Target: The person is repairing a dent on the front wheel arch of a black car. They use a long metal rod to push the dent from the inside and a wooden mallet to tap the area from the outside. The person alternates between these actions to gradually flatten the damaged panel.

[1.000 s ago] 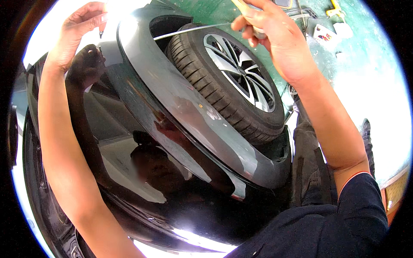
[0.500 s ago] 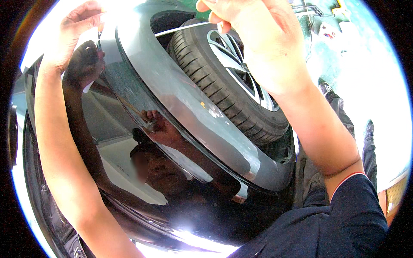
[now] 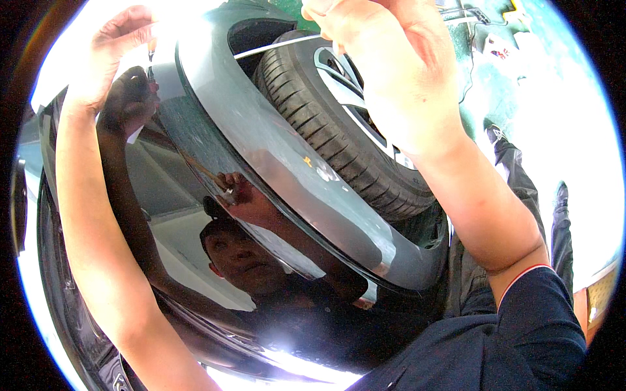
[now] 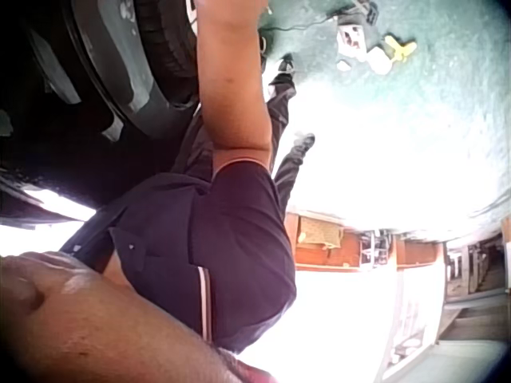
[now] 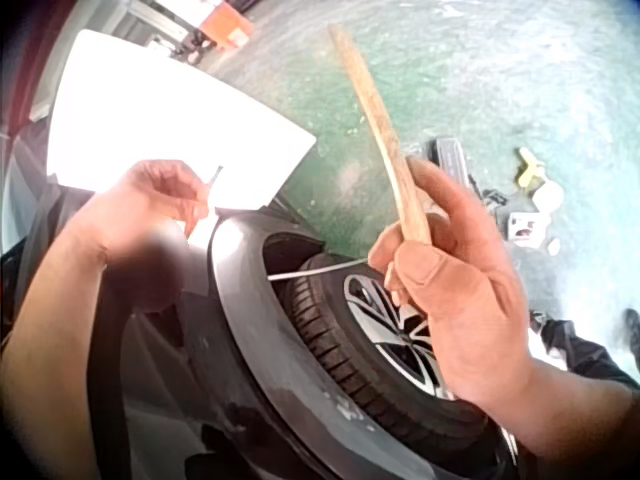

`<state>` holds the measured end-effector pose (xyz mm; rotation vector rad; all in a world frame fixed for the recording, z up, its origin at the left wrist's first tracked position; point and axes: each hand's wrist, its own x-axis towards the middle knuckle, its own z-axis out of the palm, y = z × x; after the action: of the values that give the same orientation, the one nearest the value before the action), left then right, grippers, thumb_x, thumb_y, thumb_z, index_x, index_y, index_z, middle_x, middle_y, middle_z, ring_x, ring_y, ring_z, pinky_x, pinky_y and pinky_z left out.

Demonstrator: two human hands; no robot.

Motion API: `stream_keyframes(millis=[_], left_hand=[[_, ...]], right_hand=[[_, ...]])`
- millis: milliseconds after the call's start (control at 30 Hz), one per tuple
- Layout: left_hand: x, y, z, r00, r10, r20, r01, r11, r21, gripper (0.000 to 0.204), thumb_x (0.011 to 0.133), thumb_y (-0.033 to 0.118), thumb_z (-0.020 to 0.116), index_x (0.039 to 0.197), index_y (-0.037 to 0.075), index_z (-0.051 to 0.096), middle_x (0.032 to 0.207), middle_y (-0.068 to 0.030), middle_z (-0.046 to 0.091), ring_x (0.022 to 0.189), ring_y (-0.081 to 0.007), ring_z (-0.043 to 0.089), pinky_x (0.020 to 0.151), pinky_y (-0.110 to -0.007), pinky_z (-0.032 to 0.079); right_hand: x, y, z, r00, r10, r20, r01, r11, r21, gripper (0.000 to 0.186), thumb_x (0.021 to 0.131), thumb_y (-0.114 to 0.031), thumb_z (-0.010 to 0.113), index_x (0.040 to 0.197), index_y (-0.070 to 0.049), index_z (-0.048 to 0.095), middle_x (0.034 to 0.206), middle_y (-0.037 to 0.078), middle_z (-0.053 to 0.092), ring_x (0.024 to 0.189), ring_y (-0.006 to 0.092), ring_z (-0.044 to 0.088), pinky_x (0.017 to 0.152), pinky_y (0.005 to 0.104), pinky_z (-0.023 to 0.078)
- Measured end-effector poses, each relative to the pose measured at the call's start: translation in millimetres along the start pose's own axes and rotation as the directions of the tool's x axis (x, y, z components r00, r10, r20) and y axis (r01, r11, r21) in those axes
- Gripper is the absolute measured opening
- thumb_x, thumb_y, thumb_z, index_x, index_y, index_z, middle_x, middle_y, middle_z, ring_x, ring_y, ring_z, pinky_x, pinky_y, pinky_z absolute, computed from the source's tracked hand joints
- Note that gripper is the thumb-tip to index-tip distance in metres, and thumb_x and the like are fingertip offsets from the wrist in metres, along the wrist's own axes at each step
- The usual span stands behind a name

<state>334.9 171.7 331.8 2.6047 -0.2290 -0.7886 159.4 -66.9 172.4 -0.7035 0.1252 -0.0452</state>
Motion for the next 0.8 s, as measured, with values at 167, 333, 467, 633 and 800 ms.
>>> stream_keyframes(millis=[167,333,467,633,800], left_hand=[[9,-25,-20,0.995,-0.03,0.099,0.01,0.981,0.194,0.025,0.091,0.026,0.075,0.111,0.012,0.07,0.098,0.002,0.069,0.095,-0.0094,0.062,0.103,-0.031,0.041],[4,3,1,1.0,0.006,0.008,-0.007,0.999,0.052,0.015,0.087,0.008,0.074,0.1,0.004,0.068,0.088,-0.0033,0.069,0.082,-0.014,0.063,0.084,-0.031,0.046],[10,-30,-18,0.997,0.019,0.074,-0.034,0.978,0.204,0.028,0.089,0.028,0.076,0.112,0.013,0.071,0.098,0.0016,0.07,0.1,-0.0113,0.062,0.108,-0.034,0.036],[6,-30,-13,0.998,0.057,-0.03,-0.045,0.956,0.291,0.028,0.089,0.029,0.076,0.111,0.011,0.071,0.096,0.001,0.07,0.097,-0.0126,0.062,0.105,-0.034,0.038],[0,1,5,1.0,0.002,-0.017,-0.004,0.997,-0.074,0.011,0.085,-0.001,0.072,0.094,0.0,0.068,0.084,-0.0057,0.068,0.076,-0.0154,0.063,0.072,-0.029,0.05]], right_hand=[[-9,0,-4,0.929,0.237,0.284,-0.209,0.97,-0.124,0.068,0.092,-0.002,0.064,0.153,-0.004,0.034,0.096,0.007,0.061,0.073,0.0094,0.053,0.066,0.0234,0.045],[-5,7,-10,0.986,0.105,0.13,-0.118,0.988,0.099,0.066,0.091,-0.004,0.063,0.152,-0.003,0.037,0.098,0.008,0.063,0.079,0.0094,0.055,0.068,0.0216,0.045],[-4,0,8,0.998,0.009,-0.057,-0.012,0.999,-0.052,0.067,0.091,-0.006,0.065,0.152,-0.003,0.036,0.097,0.008,0.062,0.079,0.0092,0.055,0.067,0.0212,0.044],[-8,9,-8,0.902,0.234,0.364,-0.258,0.966,0.019,0.068,0.092,-0.003,0.064,0.154,-0.004,0.034,0.096,0.007,0.061,0.076,0.0097,0.054,0.067,0.0213,0.044],[-5,9,1,0.994,0.061,0.086,-0.067,0.996,0.061,0.07,0.093,-0.007,0.067,0.154,-0.005,0.033,0.096,0.007,0.061,0.075,0.0096,0.054,0.063,0.0199,0.043]])
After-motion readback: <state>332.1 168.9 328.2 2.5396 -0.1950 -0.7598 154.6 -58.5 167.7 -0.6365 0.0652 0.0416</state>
